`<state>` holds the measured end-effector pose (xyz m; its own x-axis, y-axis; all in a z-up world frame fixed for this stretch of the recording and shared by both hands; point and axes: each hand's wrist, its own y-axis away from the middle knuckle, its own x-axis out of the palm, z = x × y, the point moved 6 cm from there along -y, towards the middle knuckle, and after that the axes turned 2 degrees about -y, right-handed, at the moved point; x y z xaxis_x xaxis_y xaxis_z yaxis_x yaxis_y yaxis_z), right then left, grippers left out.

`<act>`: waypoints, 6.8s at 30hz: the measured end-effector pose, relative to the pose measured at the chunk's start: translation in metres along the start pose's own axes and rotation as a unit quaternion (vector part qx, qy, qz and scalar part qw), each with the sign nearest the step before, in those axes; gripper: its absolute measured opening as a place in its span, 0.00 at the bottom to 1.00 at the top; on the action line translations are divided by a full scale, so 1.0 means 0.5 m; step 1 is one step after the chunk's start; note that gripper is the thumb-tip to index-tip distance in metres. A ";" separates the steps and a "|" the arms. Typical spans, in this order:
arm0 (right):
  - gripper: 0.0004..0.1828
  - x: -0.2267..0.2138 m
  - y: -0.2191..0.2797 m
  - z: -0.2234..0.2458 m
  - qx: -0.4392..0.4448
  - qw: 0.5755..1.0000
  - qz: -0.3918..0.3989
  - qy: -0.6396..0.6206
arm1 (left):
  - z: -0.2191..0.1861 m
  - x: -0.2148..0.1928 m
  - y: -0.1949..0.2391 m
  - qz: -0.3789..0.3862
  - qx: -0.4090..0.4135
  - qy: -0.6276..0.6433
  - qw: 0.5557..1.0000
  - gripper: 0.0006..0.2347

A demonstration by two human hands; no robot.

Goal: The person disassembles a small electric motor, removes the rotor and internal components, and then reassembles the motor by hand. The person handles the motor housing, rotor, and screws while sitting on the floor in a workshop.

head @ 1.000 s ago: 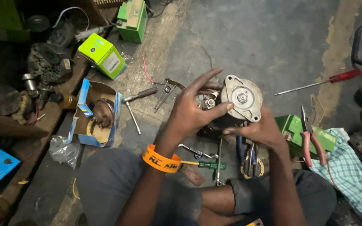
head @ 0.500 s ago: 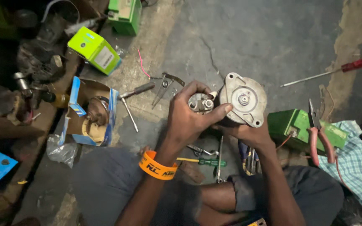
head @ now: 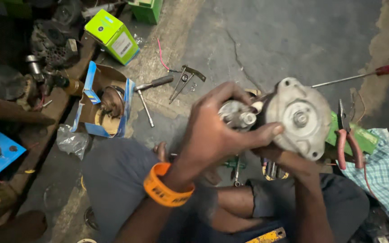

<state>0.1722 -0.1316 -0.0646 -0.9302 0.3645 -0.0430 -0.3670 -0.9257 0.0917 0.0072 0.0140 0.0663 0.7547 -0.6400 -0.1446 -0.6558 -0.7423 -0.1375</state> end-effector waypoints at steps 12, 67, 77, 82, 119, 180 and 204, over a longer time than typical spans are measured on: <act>0.41 0.261 -0.017 0.060 -0.226 0.957 0.017 0.183 | 0.105 -0.168 0.117 -0.035 -0.037 -0.028 0.998 0.16; 0.42 0.291 -0.104 -0.141 -0.201 0.970 0.049 0.126 | 0.214 -0.153 0.111 -0.014 -0.005 -0.153 0.988 0.21; 0.43 0.282 -0.108 -0.160 -0.175 0.978 0.066 0.094 | 0.195 -0.140 0.109 -0.018 -0.003 -0.193 0.981 0.25; 0.40 0.286 -0.107 -0.144 -0.154 0.980 0.087 0.090 | 0.195 -0.141 0.114 -0.020 -0.014 -0.171 0.985 0.24; 0.48 0.182 -0.075 -0.039 -0.017 0.956 0.228 0.182 | 0.206 -0.116 0.112 0.008 -0.020 -0.196 0.980 0.26; 0.08 0.361 -0.507 -0.243 -0.137 0.721 0.292 0.614 | 0.188 -0.187 0.126 -0.051 -0.065 -0.116 0.990 0.26; 0.09 0.363 -0.506 -0.226 -0.072 0.711 0.313 0.626 | 0.186 -0.185 0.117 -0.044 -0.069 -0.113 0.990 0.26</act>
<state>0.0969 0.1576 -0.2078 -0.1431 -0.4159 -0.8981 0.2050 -0.9002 0.3843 -0.1027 0.0480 -0.0197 0.7750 -0.5219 -0.3563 -0.5666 -0.8235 -0.0263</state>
